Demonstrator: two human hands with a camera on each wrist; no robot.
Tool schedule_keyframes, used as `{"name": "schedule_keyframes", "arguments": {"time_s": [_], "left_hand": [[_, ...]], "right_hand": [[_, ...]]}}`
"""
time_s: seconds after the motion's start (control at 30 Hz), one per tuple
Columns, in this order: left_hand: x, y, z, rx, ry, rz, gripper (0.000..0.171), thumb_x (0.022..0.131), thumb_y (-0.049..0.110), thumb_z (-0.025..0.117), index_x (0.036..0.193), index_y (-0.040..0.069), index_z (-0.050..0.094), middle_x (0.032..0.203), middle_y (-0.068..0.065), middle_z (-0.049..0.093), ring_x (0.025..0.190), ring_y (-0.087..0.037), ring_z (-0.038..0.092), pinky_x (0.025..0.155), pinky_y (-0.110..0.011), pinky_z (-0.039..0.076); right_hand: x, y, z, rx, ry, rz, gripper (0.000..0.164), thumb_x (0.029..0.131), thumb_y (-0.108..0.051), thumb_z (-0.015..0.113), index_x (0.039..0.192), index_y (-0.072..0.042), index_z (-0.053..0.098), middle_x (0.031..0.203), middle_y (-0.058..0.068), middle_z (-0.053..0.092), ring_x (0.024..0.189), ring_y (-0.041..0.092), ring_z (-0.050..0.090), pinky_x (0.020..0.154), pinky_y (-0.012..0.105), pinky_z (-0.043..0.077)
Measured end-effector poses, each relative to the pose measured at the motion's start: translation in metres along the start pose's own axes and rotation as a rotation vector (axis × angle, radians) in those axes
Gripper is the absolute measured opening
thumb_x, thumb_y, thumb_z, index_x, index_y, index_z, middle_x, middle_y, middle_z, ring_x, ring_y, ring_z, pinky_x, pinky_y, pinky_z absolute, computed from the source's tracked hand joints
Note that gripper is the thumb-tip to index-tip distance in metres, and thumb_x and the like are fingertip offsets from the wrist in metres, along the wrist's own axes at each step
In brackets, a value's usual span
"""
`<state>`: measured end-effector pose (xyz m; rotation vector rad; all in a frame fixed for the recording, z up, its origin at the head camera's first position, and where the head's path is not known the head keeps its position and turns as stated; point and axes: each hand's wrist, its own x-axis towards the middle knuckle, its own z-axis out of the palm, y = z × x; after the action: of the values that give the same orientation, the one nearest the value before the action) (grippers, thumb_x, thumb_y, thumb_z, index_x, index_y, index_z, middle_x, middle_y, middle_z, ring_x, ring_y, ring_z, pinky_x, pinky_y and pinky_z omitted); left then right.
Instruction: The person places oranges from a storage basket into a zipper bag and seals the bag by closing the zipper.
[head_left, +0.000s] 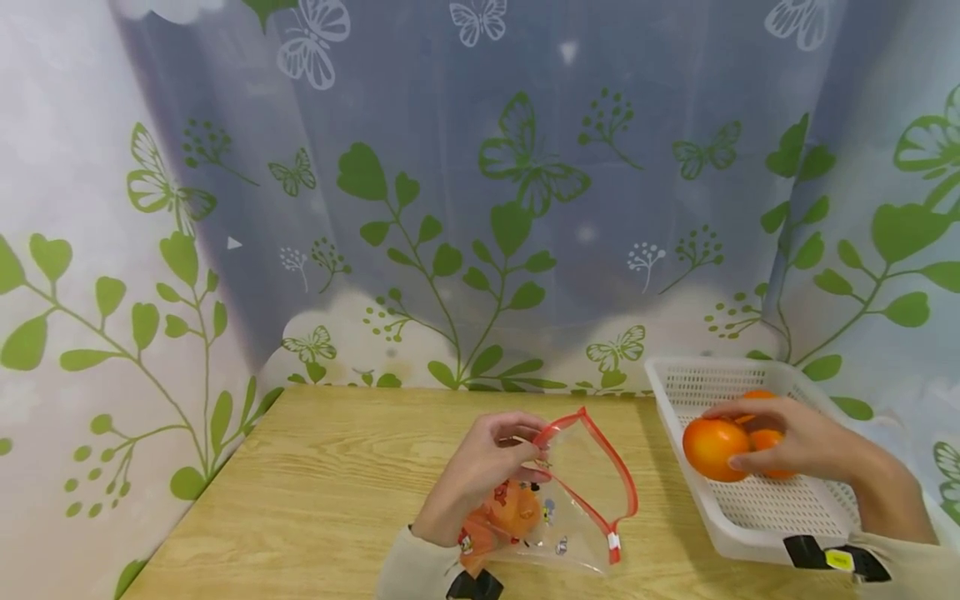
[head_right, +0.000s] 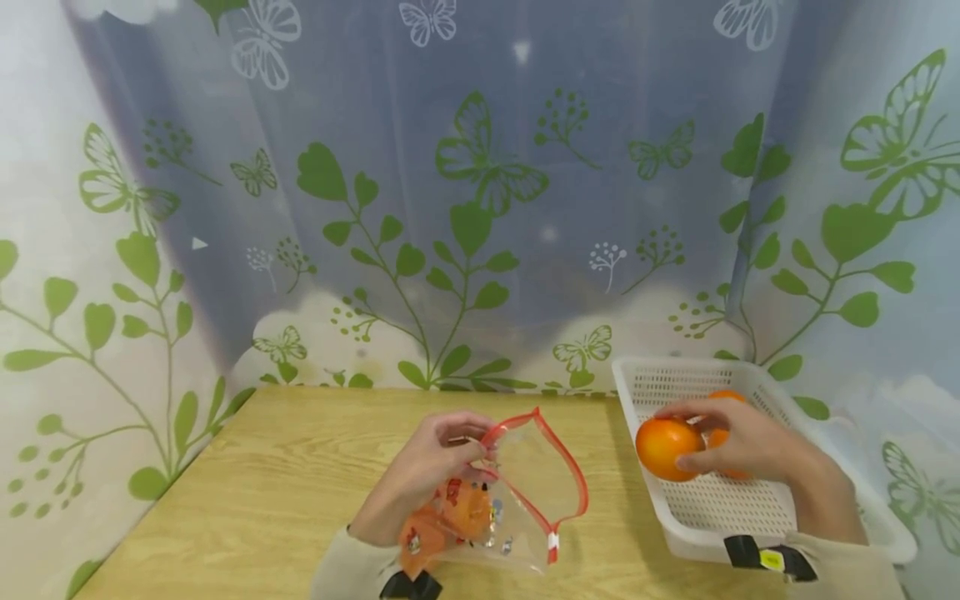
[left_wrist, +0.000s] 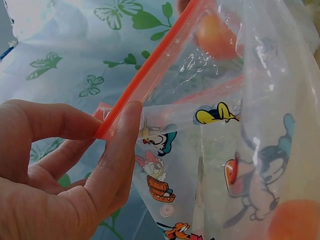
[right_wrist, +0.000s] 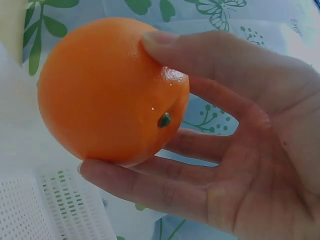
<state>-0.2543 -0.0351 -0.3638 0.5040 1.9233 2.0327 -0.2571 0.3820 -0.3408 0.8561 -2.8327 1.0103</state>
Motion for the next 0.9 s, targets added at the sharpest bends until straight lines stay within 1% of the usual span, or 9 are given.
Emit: {"name": "schedule_keyframes", "arguments": {"time_s": [0.1,0.2,0.37,0.43,0.5,0.6,0.7,0.77,0.9], "left_hand": [[0.0,-0.001,0.0,0.009,0.004,0.0,0.027,0.098,-0.003,0.061,0.124,0.0,0.069,0.112,-0.016,0.069,0.088,-0.017,0.07,0.078,-0.036,0.068],[0.0,-0.001,0.0,0.016,0.004,0.004,0.027,0.098,-0.003,0.061,0.124,0.0,0.069,0.112,-0.016,0.069,0.088,-0.017,0.07,0.079,-0.036,0.068],[0.0,-0.002,0.001,0.02,0.002,0.009,0.027,0.098,-0.003,0.062,0.123,0.0,0.07,0.114,-0.018,0.069,0.089,-0.017,0.07,0.079,-0.036,0.068],[0.0,-0.002,0.001,0.022,0.0,0.012,0.027,0.098,-0.003,0.062,0.123,0.0,0.07,0.115,-0.019,0.069,0.089,-0.018,0.07,0.078,-0.036,0.068],[0.0,-0.002,0.001,0.022,-0.002,0.015,0.026,0.098,-0.003,0.062,0.123,0.0,0.07,0.115,-0.019,0.069,0.089,-0.018,0.07,0.078,-0.036,0.068],[0.0,-0.002,0.001,0.018,-0.005,0.009,0.026,0.098,-0.003,0.062,0.123,0.0,0.07,0.116,-0.02,0.069,0.089,-0.018,0.07,0.078,-0.036,0.068],[0.0,-0.002,0.001,0.016,-0.007,0.002,0.026,0.098,-0.002,0.062,0.123,0.0,0.069,0.118,-0.023,0.068,0.09,-0.019,0.071,0.079,-0.036,0.068],[0.0,-0.002,0.001,0.019,-0.006,0.001,0.026,0.098,-0.002,0.062,0.123,0.0,0.069,0.12,-0.025,0.067,0.09,-0.019,0.071,0.079,-0.036,0.068],[0.001,-0.002,0.001,0.028,-0.004,0.001,0.027,0.098,-0.002,0.062,0.124,0.001,0.07,0.117,-0.023,0.068,0.089,-0.019,0.071,0.079,-0.036,0.068]], "right_hand": [[-0.003,-0.005,0.003,-0.009,0.02,0.009,0.052,0.086,-0.012,0.083,0.135,-0.012,0.066,0.122,-0.03,0.062,0.096,0.0,0.065,0.073,0.02,0.051],[-0.005,-0.009,0.006,-0.017,0.029,0.001,0.052,0.086,-0.013,0.083,0.136,-0.014,0.066,0.123,-0.028,0.063,0.097,-0.001,0.064,0.072,0.02,0.051],[-0.009,-0.016,0.012,-0.033,0.051,0.006,0.053,0.087,-0.015,0.083,0.137,-0.017,0.066,0.122,-0.02,0.067,0.098,0.0,0.062,0.074,0.02,0.053],[-0.01,-0.018,0.014,-0.015,0.049,0.009,0.053,0.088,-0.015,0.082,0.138,-0.016,0.065,0.12,-0.016,0.068,0.097,0.001,0.062,0.073,0.021,0.055],[-0.012,-0.019,0.017,-0.009,0.055,0.006,0.053,0.088,-0.014,0.082,0.138,-0.016,0.065,0.119,-0.014,0.069,0.098,0.0,0.063,0.072,0.021,0.056],[-0.014,-0.019,0.02,0.021,0.055,-0.008,0.052,0.088,-0.011,0.081,0.138,-0.013,0.064,0.12,-0.016,0.069,0.097,0.001,0.065,0.07,0.022,0.058],[-0.017,-0.019,0.023,-0.001,0.069,-0.019,0.053,0.088,-0.012,0.082,0.137,-0.014,0.065,0.119,-0.021,0.069,0.095,0.0,0.064,0.069,0.021,0.056],[-0.018,-0.019,0.025,-0.01,0.08,-0.029,0.053,0.087,-0.012,0.082,0.137,-0.015,0.065,0.12,-0.022,0.069,0.094,0.0,0.064,0.069,0.021,0.056],[-0.018,-0.02,0.027,-0.044,0.121,-0.05,0.054,0.084,-0.012,0.085,0.135,-0.017,0.067,0.121,-0.022,0.069,0.094,0.0,0.063,0.07,0.02,0.055]]}}
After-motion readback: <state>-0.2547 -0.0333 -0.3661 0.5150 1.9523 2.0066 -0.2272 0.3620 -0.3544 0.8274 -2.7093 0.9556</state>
